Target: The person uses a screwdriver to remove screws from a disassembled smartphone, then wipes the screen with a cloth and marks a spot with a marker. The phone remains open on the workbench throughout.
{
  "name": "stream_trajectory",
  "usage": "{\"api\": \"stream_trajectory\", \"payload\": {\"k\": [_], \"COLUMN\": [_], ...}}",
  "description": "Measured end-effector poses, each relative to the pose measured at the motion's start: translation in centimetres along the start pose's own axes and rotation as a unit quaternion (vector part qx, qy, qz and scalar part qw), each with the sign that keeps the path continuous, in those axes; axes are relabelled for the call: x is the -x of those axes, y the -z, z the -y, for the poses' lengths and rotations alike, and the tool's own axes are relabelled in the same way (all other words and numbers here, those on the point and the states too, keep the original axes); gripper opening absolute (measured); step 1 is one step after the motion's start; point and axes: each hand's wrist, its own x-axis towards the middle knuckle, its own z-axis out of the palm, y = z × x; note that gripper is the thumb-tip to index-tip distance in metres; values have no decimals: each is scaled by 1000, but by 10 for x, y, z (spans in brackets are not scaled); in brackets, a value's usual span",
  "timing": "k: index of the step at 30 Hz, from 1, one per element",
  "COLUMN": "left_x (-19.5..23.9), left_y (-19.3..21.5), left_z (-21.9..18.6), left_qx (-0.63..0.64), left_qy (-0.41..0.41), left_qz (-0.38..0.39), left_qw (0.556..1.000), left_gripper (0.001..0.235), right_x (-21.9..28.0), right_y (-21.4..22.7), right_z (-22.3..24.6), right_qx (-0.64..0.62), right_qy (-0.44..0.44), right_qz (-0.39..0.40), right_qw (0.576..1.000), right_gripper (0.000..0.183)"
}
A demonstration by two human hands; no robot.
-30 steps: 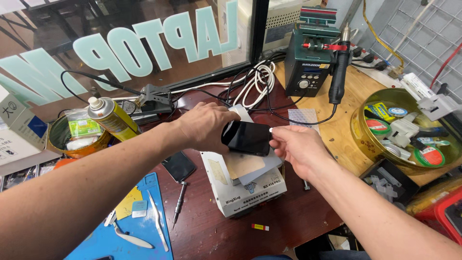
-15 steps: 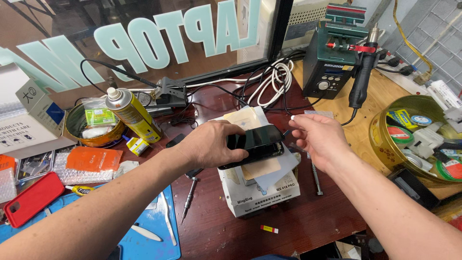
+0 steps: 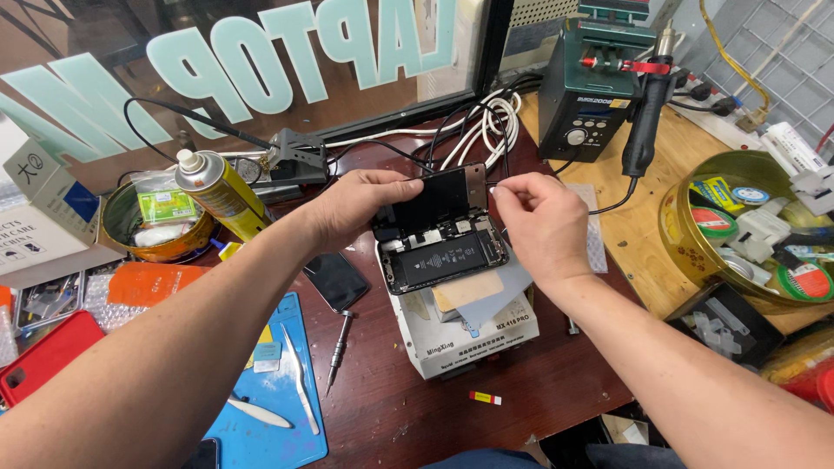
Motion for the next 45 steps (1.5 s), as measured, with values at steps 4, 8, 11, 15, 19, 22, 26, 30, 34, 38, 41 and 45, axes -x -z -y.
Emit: {"api": "stream_trajectory", "payload": {"k": [4, 8, 11, 15, 19, 22, 26, 30, 34, 38, 41, 45], "left_x": [0, 3, 2, -2, -7, -9, -9, -8, -7, -6, -6, -6], "left_y": [2, 3, 3, 9, 13, 15, 16, 14, 14, 12, 12, 16], "left_z": [-7, -12, -13, -8, -3, 0, 0, 0, -2, -4, -4, 2], "left_qx": [55, 53, 74, 85, 101, 99, 93, 98, 75, 52, 61, 76], "left_qy": [56, 50, 47, 42, 33, 22, 28, 24, 34, 38, 37, 22], "left_qz": [11, 4, 4, 30, 43, 50, 44, 56, 51, 33, 44, 38], "left_qw": [997, 997, 996, 995, 993, 994, 994, 993, 995, 997, 996, 996], "left_gripper": [51, 55, 56, 60, 58, 57, 57, 59, 64, 68, 68, 42], "right_x": [6, 9, 6, -1, -2, 0, 4, 1, -5, -10, -19, -32], "right_y": [-11, -18, -26, -40, -48, -50, -52, -50, -44, -36, -37, -29], "right_z": [10, 20, 25, 28, 29, 29, 29, 31, 36, 43, 42, 17], "right_qx": [59, 93, 123, 132, 159, 184, 198, 170, 151, 169, 189, 120], "right_qy": [90, 110, 162, 187, 204, 218, 234, 182, 167, 175, 154, 136], "right_qz": [-8, 4, -13, -20, -31, -28, -15, 23, 48, 30, 62, 41], "right_qw": [994, 990, 979, 973, 965, 958, 952, 968, 973, 970, 968, 983], "right_gripper": [9, 7, 6, 6, 8, 7, 7, 11, 22, 36, 34, 27]}}
